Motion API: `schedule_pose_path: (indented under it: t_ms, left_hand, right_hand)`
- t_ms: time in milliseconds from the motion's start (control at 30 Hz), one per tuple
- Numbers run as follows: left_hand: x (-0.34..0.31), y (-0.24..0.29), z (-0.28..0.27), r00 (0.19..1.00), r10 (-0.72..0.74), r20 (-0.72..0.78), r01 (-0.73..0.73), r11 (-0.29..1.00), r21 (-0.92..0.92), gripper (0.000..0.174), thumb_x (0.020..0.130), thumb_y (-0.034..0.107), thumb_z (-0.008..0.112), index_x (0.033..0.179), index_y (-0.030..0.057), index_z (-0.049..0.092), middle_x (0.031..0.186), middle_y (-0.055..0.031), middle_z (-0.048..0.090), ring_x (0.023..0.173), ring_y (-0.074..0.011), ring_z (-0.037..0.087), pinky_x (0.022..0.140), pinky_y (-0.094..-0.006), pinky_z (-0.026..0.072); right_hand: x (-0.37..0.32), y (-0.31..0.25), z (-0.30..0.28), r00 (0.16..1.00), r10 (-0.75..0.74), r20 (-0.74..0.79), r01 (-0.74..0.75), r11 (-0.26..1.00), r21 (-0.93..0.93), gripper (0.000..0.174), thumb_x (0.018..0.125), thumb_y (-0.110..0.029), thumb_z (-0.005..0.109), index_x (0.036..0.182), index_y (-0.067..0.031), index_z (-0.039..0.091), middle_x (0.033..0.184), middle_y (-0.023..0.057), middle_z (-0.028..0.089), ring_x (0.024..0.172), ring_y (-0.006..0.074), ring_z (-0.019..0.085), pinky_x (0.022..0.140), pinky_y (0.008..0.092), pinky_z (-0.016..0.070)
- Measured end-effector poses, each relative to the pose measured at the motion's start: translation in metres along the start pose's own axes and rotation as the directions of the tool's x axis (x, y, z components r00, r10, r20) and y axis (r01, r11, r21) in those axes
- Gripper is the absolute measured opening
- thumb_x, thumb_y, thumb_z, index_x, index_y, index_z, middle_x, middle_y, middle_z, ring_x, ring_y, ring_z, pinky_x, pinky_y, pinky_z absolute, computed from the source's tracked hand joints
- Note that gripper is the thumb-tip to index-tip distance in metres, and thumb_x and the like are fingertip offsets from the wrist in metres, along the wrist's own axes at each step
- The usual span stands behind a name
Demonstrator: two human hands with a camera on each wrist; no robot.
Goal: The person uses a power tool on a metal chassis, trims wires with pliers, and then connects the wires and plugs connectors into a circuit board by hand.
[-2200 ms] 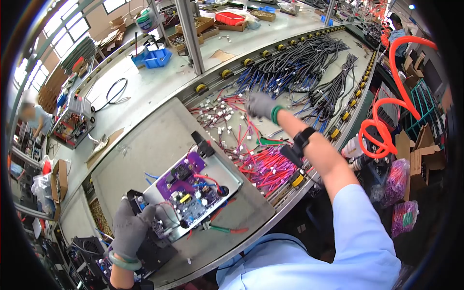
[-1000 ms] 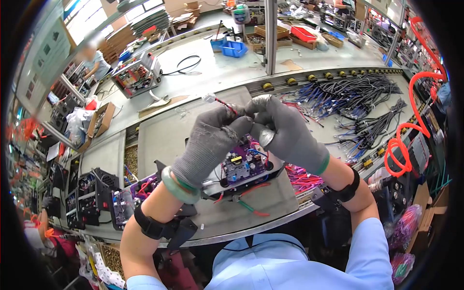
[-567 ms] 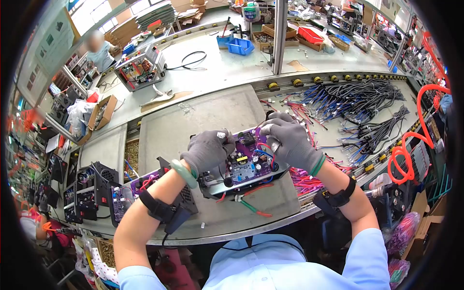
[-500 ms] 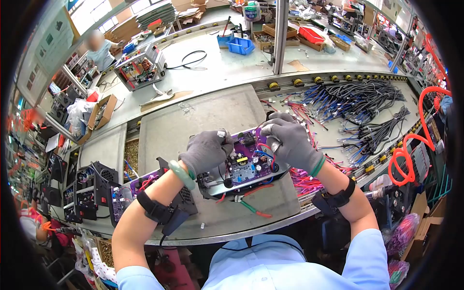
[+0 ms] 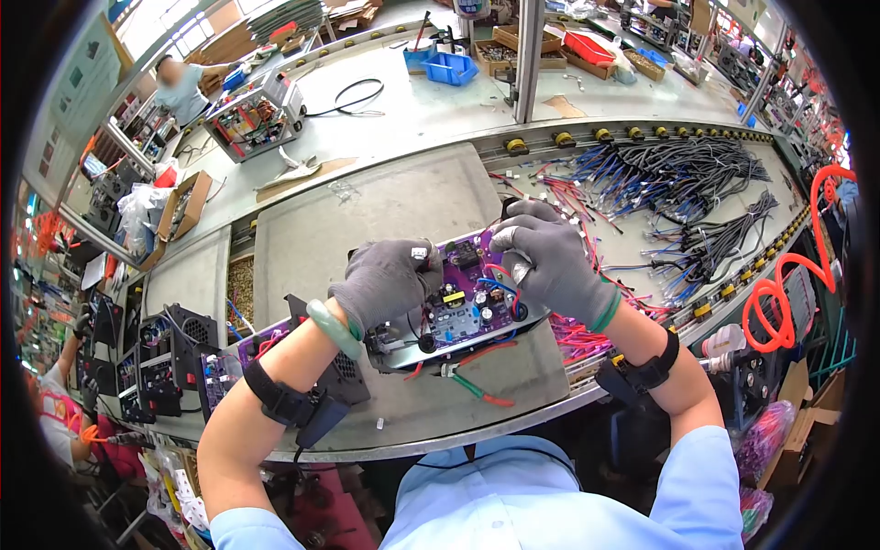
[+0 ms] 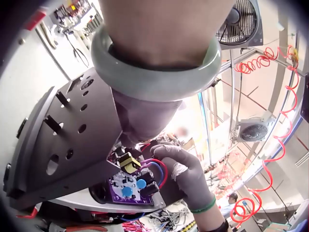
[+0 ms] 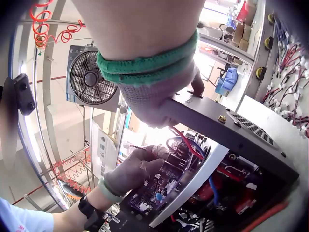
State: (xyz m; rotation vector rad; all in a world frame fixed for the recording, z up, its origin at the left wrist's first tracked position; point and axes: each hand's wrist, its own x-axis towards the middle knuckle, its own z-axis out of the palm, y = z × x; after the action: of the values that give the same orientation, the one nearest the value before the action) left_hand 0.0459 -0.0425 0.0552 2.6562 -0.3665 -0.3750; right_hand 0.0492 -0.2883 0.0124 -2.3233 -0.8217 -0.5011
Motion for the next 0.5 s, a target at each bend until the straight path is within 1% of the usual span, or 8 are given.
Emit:
schedule_pose_path:
  t_ms: [33,100,133,233,367,400,467,500]
  left_hand:
    - [0.004,-0.003,-0.002,1.000,-0.002,0.000,0.002,1.000,0.000,0.020,0.084,0.028,0.075,0.094,0.0111,0.071,0.081,-0.0077,0.072,0.080,-0.0227,0.071,0.078,-0.0344,0.0537]
    - [0.018,-0.008,-0.008,0.981,-0.029,0.192,0.007,0.994,0.112,0.035,0.083,0.036,0.076,0.103,0.0081,0.070,0.092,-0.0132,0.071,0.091,-0.0274,0.069,0.085,-0.0367,0.0520]
    - [0.024,-0.009,-0.011,0.980,-0.029,0.195,0.008,0.994,0.109,0.035,0.083,0.036,0.076,0.103,0.0081,0.070,0.092,-0.0132,0.071,0.091,-0.0274,0.069,0.085,-0.0367,0.0520]
    - [0.036,-0.006,-0.028,0.956,-0.096,0.279,-0.026,0.914,0.405,0.073,0.076,0.054,0.079,0.120,-0.0019,0.061,0.115,-0.0233,0.064,0.112,-0.0377,0.062,0.096,-0.0419,0.0479]
    - [0.038,-0.006,-0.021,0.979,0.004,0.206,-0.100,0.884,0.457,0.093,0.075,0.058,0.080,0.137,-0.0025,0.049,0.113,-0.0223,0.065,0.113,-0.0391,0.062,0.098,-0.0427,0.0481]
    - [0.036,-0.008,-0.020,0.980,0.004,0.200,-0.098,0.881,0.463,0.093,0.075,0.058,0.080,0.137,-0.0025,0.049,0.113,-0.0223,0.065,0.113,-0.0391,0.062,0.098,-0.0427,0.0481]
    - [0.037,-0.021,-0.016,0.989,-0.016,0.145,-0.022,0.965,0.260,0.092,0.075,0.052,0.083,0.139,-0.0025,0.047,0.110,-0.0208,0.066,0.109,-0.0364,0.064,0.096,-0.0412,0.0493]
    - [0.042,-0.031,-0.011,0.985,0.001,0.173,-0.030,0.986,0.166,0.078,0.079,0.041,0.084,0.136,-0.0016,0.051,0.102,-0.0135,0.068,0.095,-0.0266,0.067,0.087,-0.0347,0.0521]
  right_hand:
    - [0.000,0.000,0.001,1.000,-0.001,0.001,0.001,1.000,0.002,0.017,0.077,-0.004,0.069,0.093,-0.0082,0.072,0.103,0.0056,0.071,0.111,0.0279,0.062,0.094,0.0390,0.0522]
    - [-0.001,0.000,0.002,1.000,-0.010,-0.019,0.010,1.000,-0.002,0.016,0.077,-0.004,0.069,0.092,-0.0079,0.072,0.103,0.0056,0.071,0.112,0.0279,0.062,0.094,0.0386,0.0523]
    - [-0.001,0.000,0.002,1.000,-0.007,-0.016,0.007,1.000,-0.002,0.016,0.077,-0.004,0.069,0.092,-0.0079,0.072,0.103,0.0056,0.071,0.112,0.0279,0.062,0.094,0.0386,0.0523]
    - [0.001,0.000,0.002,0.999,-0.009,-0.031,0.009,1.000,0.017,0.015,0.076,-0.005,0.071,0.090,-0.0076,0.072,0.100,0.0056,0.071,0.113,0.0278,0.062,0.094,0.0386,0.0524]
    - [0.002,0.001,0.006,0.997,0.023,-0.074,-0.020,0.999,0.039,0.012,0.075,-0.006,0.072,0.087,-0.0080,0.071,0.095,0.0053,0.071,0.109,0.0280,0.064,0.092,0.0388,0.0531]
    - [0.003,0.000,0.006,0.997,0.044,-0.070,-0.042,0.998,0.039,0.012,0.075,-0.006,0.072,0.087,-0.0081,0.071,0.094,0.0050,0.071,0.108,0.0281,0.064,0.092,0.0390,0.0533]
    - [0.002,-0.001,0.004,0.994,0.031,-0.100,-0.025,0.998,0.059,0.011,0.075,-0.006,0.072,0.087,-0.0085,0.072,0.094,0.0049,0.071,0.106,0.0280,0.065,0.091,0.0390,0.0535]
    - [0.001,-0.001,0.004,0.995,0.019,-0.096,-0.015,0.999,0.041,0.011,0.076,-0.006,0.072,0.087,-0.0086,0.072,0.094,0.0049,0.071,0.107,0.0276,0.065,0.091,0.0390,0.0534]
